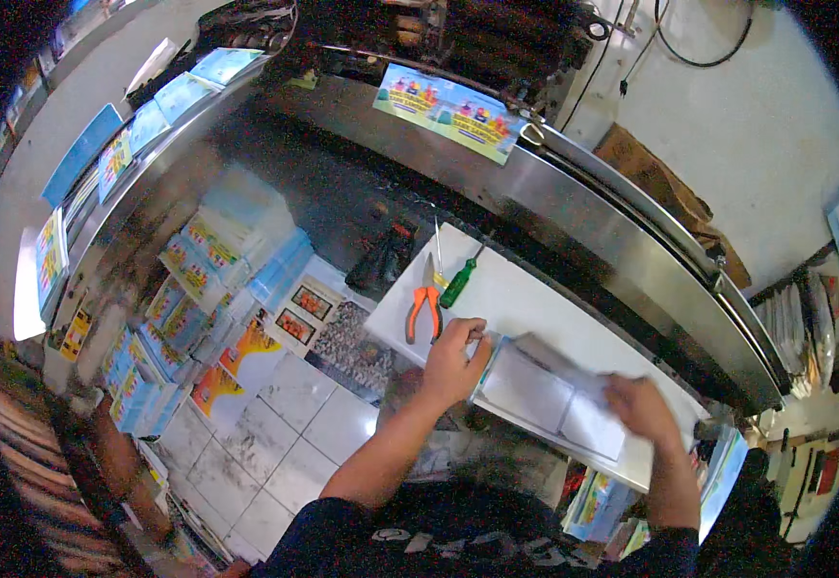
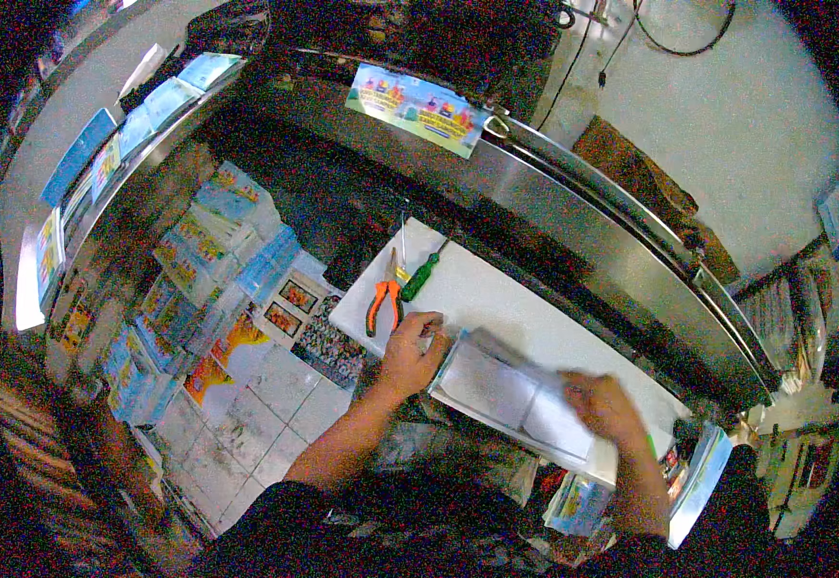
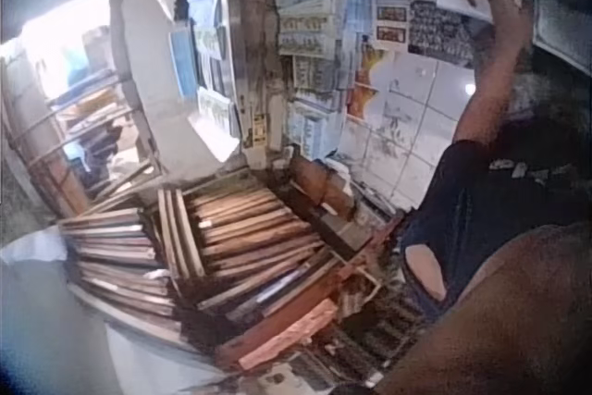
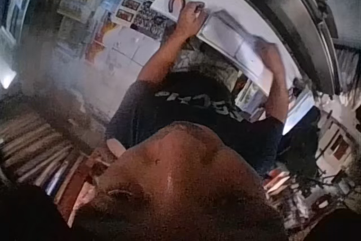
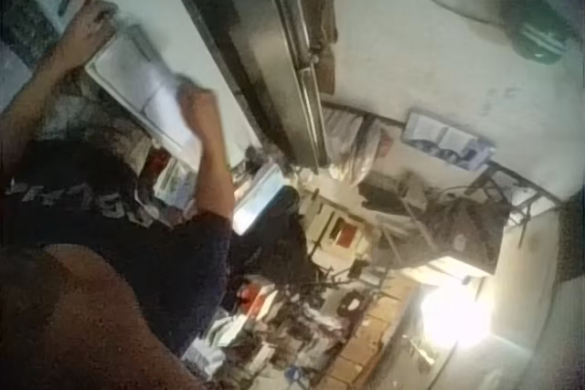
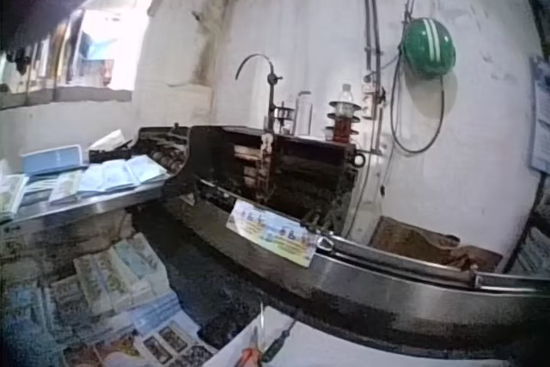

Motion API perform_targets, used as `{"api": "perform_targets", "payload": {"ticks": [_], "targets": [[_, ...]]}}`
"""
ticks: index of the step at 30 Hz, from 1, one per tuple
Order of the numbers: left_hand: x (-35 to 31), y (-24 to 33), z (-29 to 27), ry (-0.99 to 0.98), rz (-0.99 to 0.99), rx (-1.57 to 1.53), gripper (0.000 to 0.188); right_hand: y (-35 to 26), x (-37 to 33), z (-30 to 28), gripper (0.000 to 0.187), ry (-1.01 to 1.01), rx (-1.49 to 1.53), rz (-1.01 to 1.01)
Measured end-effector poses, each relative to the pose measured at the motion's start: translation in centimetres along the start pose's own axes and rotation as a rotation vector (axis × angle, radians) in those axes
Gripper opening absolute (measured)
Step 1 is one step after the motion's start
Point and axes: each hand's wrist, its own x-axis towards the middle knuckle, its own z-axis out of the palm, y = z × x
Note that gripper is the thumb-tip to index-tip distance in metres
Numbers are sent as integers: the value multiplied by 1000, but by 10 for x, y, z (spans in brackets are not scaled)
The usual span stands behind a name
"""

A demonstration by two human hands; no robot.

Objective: The person picks up printed paper booklets from a stack and aligns them by hand on a work table, then gathers the aligned booklets into a larger stack.

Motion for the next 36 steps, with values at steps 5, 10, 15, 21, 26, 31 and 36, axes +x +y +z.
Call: {"api": "perform_targets", "payload": {"ticks": [5, 10, 15, 21, 26, 31, 36], "targets": [[-7, 1, -3, 36, 18, -8, 24, 45, 49, -74, 33, 785, 19, 0], [-1, 3, -1, 54, 30, 29, 24, 23, 99, -125, 42, 1323, -241, -214], [0, 4, 7, 54, 55, 54, 25, 48, 152, -47, 46, 809, -302, -114], [-3, 0, -3, 56, 39, 46, 26, 3, 53, 40, 46, 359, 16, -173], [-4, 0, 3, 36, 26, 75, 27, -17, -38, 112, 72, 85, -75, -387], [-2, 3, 3, 23, 19, 39, 28, -16, -42, 120, 65, 206, -149, -447], [-2, 5, 0, 29, 5, 42, 27, -37, -44, 57, 41, -41, 61, -385]]}}
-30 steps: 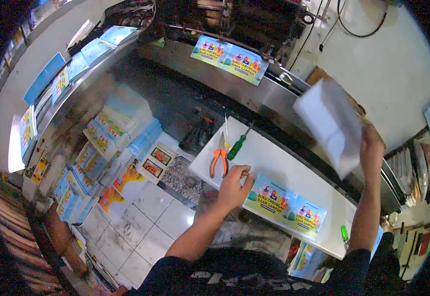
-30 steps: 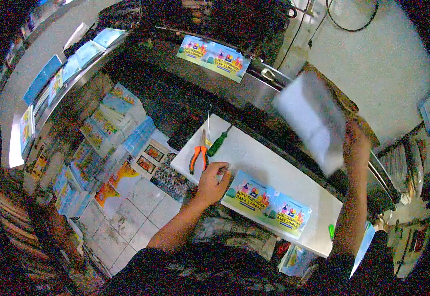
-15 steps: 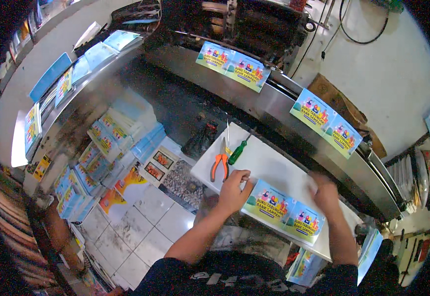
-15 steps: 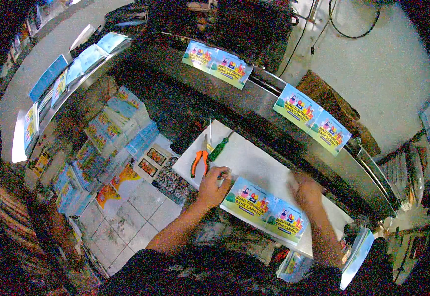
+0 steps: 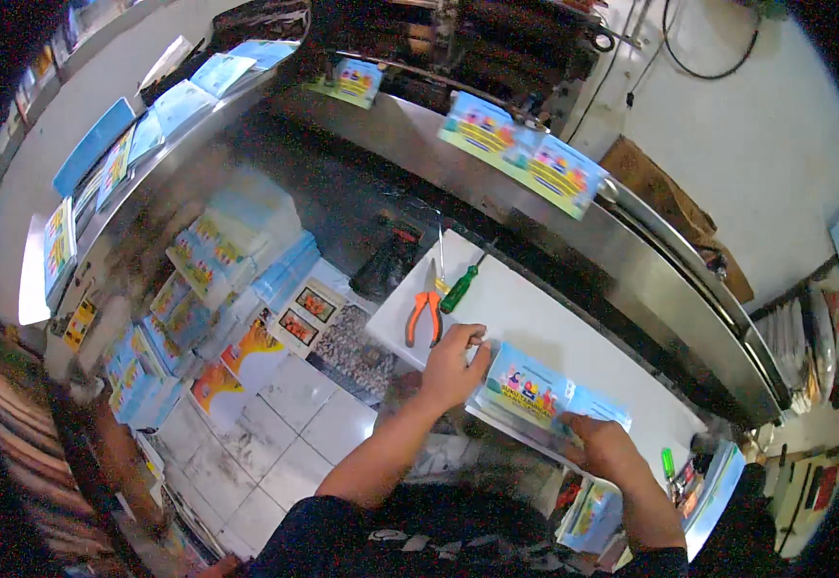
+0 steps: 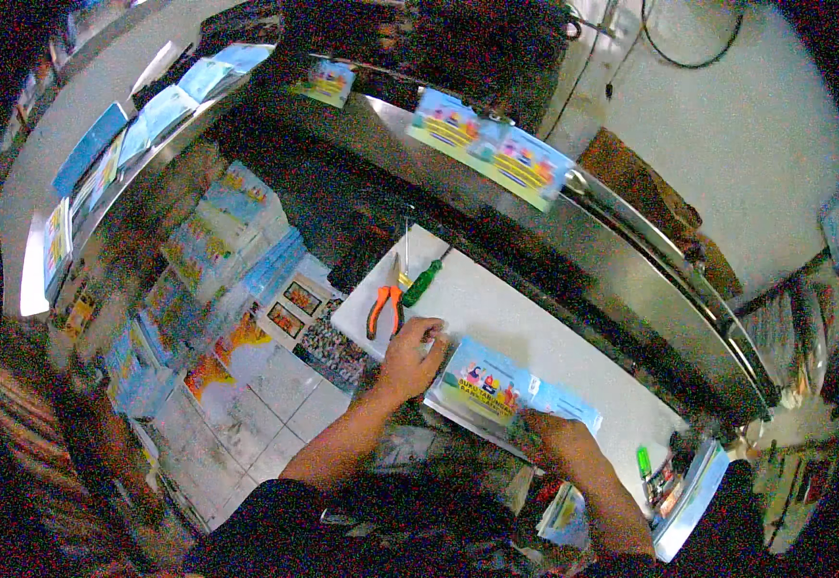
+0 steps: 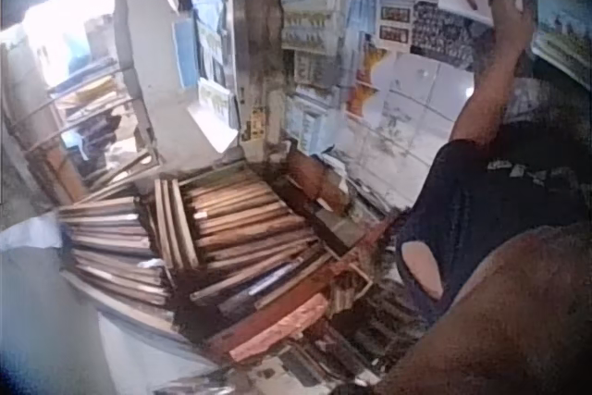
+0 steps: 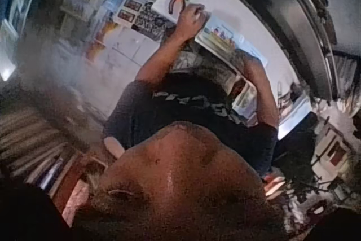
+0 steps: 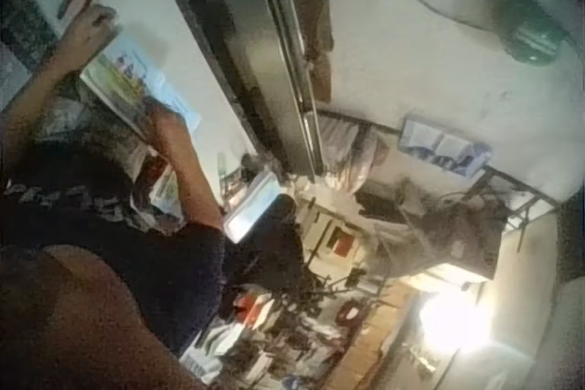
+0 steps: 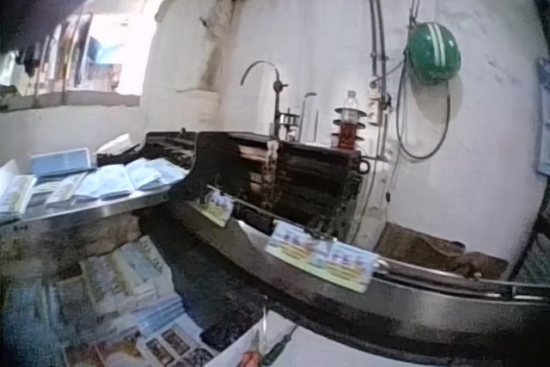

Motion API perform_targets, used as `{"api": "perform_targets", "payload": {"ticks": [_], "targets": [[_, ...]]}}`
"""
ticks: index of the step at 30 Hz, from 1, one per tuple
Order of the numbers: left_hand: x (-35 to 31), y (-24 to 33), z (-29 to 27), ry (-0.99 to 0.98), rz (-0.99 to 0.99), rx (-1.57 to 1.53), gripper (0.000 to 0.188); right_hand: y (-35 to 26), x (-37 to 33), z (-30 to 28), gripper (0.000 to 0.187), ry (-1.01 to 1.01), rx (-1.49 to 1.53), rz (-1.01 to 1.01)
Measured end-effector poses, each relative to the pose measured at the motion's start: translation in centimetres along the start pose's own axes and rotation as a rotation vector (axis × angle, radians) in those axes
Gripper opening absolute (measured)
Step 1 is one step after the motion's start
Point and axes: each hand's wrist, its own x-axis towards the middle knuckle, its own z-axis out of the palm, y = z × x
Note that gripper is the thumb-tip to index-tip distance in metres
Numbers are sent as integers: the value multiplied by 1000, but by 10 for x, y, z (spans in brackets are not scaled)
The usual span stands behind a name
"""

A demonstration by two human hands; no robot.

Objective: The person picks up printed paper booklets from a stack and aligns them by hand on a work table, then gathers the aligned booklets into a larger stack.

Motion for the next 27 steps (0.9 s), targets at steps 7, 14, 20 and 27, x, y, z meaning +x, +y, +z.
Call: {"api": "perform_targets", "payload": {"ticks": [7, 14, 20, 27], "targets": [[-3, -5, 2, 10, 53, -41, 28, 116, 46, -120, 27, 784, -270, 73], [-3, -6, 1, 11, 22, -29, 27, 149, 131, -186, 40, 1225, -692, 1], [1, -2, 4, 8, 38, -37, 26, 150, 143, -86, 29, 830, -533, 132], [-2, -1, -1, 16, 14, -6, 24, 32, 31, 8, 56, 174, -171, 5]]}}
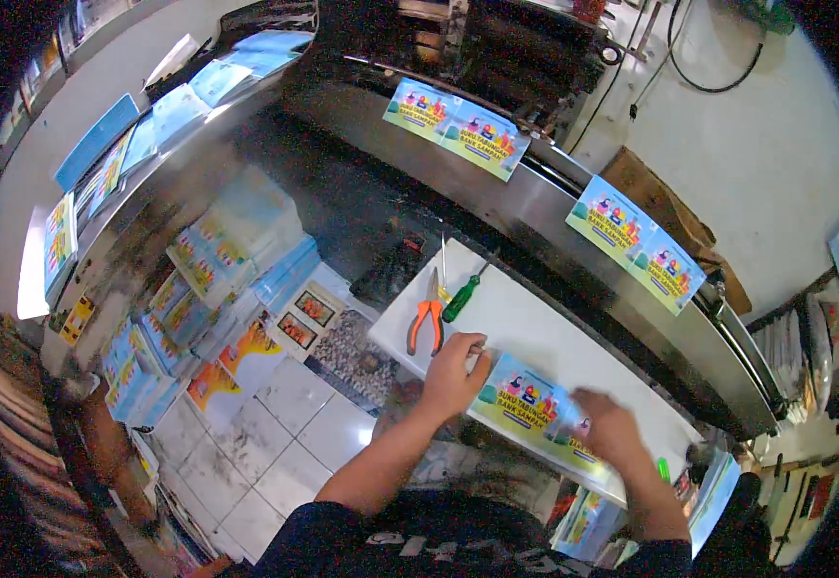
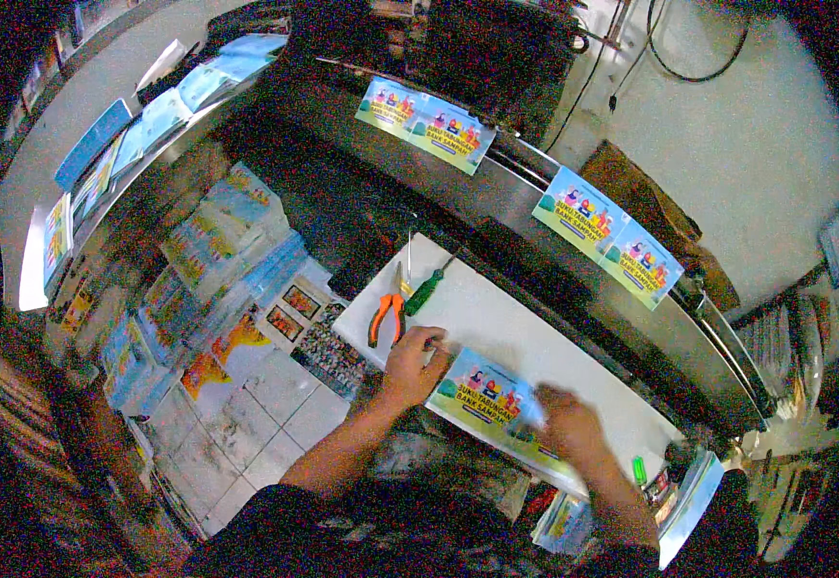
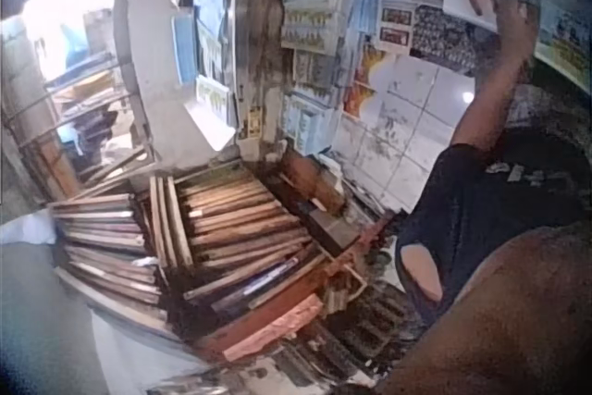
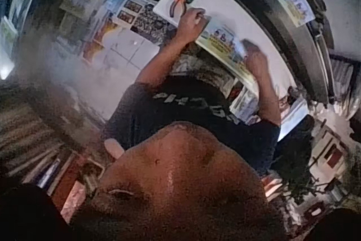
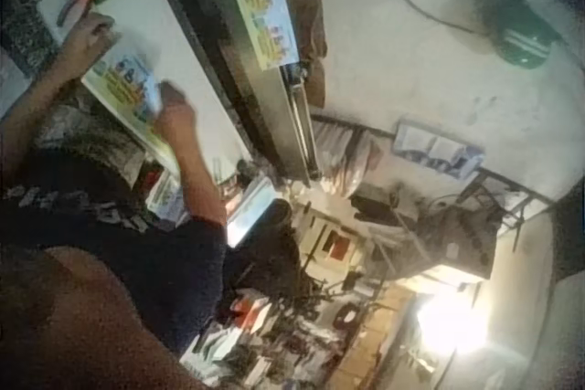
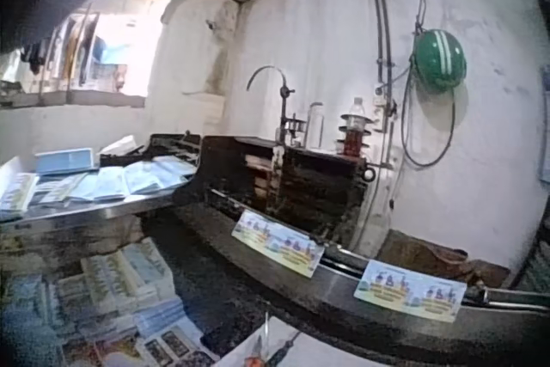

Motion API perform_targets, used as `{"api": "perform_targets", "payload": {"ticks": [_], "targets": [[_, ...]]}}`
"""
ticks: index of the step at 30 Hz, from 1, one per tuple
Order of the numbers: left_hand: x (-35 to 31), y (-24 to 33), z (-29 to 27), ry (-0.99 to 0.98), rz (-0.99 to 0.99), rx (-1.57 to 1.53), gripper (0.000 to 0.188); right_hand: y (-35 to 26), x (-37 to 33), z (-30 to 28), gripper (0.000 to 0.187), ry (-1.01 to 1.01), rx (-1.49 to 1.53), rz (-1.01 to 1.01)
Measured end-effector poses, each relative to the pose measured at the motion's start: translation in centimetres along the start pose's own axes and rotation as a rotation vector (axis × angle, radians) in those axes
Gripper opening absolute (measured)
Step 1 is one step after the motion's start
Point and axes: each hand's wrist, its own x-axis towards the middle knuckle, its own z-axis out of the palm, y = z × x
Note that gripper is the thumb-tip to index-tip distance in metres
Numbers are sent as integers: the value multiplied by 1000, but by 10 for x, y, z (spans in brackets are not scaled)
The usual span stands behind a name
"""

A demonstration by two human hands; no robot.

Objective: The person picks up printed paper booklets from a stack and aligns them by hand on a work table, then gathers the aligned booklets into a larger stack.

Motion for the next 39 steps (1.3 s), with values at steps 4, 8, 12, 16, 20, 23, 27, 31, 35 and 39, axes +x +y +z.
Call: {"api": "perform_targets", "payload": {"ticks": [4, 8, 12, 16, 20, 23, 27, 31, 35, 39], "targets": [[1, 0, 4, -4, 9, 13, 25, -25, -27, 19, 70, -33, -33, -28], [1, 3, 1, -9, 3, 9, 26, -12, -24, 23, 61, -17, 160, 11], [3, -1, 1, -26, -15, 3, 26, -8, -24, 5, 48, -32, 174, -38], [1, 1, 0, -12, -30, -24, 27, 9, -13, -36, 35, -161, 168, 54], [-2, -6, 4, 3, 3, -41, 26, 76, 14, -94, 26, 212, -24, 239], [-2, -5, 4, -15, -4, -45, 26, 124, 54, -146, 33, 881, -129, 171], [-4, -11, -2, 3, 8, -35, 28, 110, 131, -176, 50, 1051, -124, 125], [-2, -13, 6, -22, 1, -48, 28, 132, 162, -118, 43, 718, -379, 294], [1, -13, 8, -2, 55, -27, 29, 134, 145, -70, 38, 737, -329, 48], [-3, -10, 2, 8, 18, -31, 29, 83, 94, -49, 29, 459, -183, 231]]}}
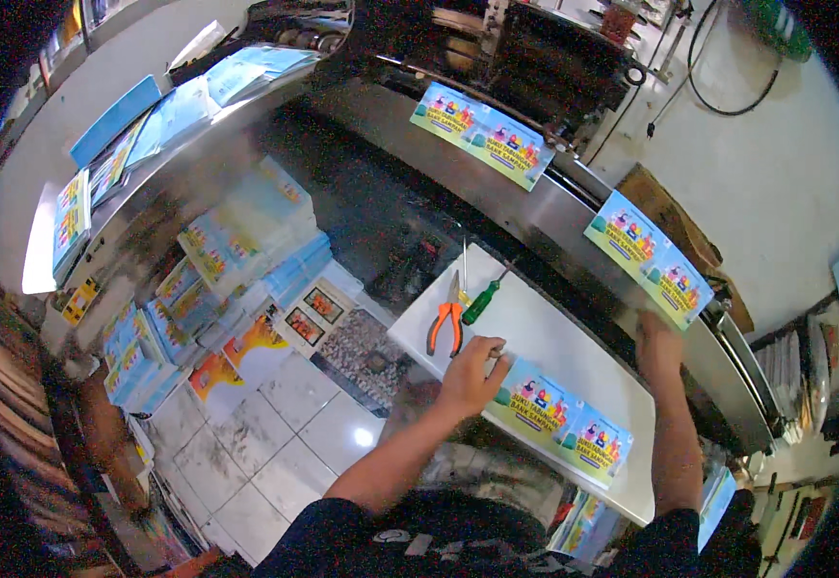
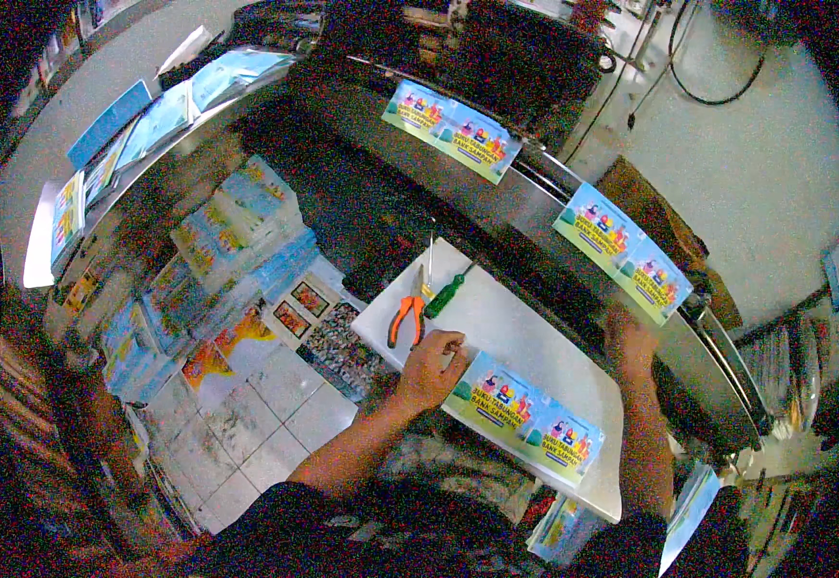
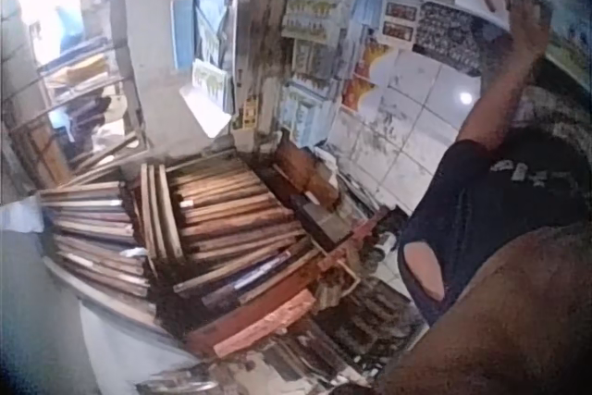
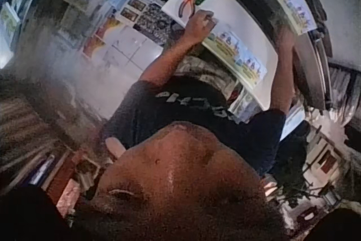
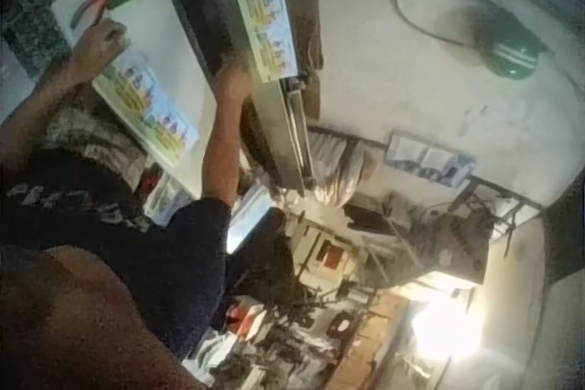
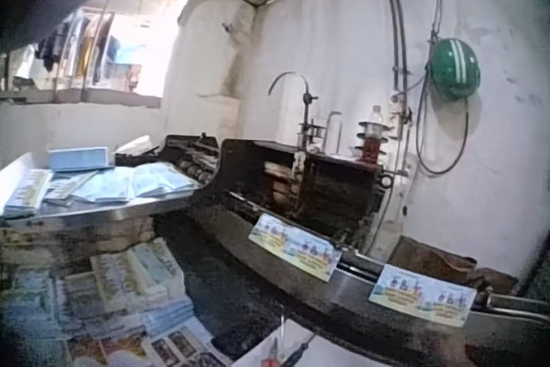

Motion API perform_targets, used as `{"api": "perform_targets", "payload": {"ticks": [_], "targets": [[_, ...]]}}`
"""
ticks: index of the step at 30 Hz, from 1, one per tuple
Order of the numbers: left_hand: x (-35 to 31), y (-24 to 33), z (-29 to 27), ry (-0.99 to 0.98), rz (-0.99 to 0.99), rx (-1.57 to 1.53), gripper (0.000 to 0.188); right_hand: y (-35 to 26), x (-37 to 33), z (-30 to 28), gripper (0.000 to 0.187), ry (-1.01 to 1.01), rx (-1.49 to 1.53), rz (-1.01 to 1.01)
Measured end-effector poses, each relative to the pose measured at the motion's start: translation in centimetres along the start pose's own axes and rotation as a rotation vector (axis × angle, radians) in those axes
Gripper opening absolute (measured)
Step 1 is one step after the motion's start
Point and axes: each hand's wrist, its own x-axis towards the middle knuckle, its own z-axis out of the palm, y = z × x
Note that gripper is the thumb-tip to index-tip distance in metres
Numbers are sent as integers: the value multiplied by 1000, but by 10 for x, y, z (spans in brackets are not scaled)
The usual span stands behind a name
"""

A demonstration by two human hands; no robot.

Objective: The person picks up printed paper booklets from a stack and aligns them by hand on a work table, then gathers the aligned booklets into a larger stack.

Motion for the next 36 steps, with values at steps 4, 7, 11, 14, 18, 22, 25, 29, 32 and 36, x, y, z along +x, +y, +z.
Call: {"api": "perform_targets", "payload": {"ticks": [4, 7, 11, 14, 18, 22, 25, 29, 32, 36], "targets": [[1, 6, -3, -27, -8, -1, 28, -43, -101, -11, 56, -447, 178, -76], [2, 6, 3, -10, 8, 9, 26, -73, -163, -8, 78, -530, 72, -296], [4, 10, 0, -30, -2, 42, 25, -81, -170, -9, 73, -493, 125, -211], [4, 12, -3, -22, -6, 5, 25, -71, -156, -16, 66, -521, 291, -179], [4, 5, -2, -12, -20, -29, 25, -59, -121, -45, 44, -655, 393, -83], [1, 5, -2, 15, -24, -15, 26, -4, -56, -65, 26, -466, 123, -9], [0, 5, 0, 19, -10, -27, 27, 21, 2, -98, 29, 129, 82, 222], [-1, 2, -4, -3, -20, 8, 27, 28, 78, -107, 42, 708, 12, -104], [1, -2, -3, -19, 7, 42, 29, 33, 102, -67, 45, 447, -188, -31], [3, -2, 8, -18, 12, -25, 28, 36, 77, -6, 39, 145, -186, -16]]}}
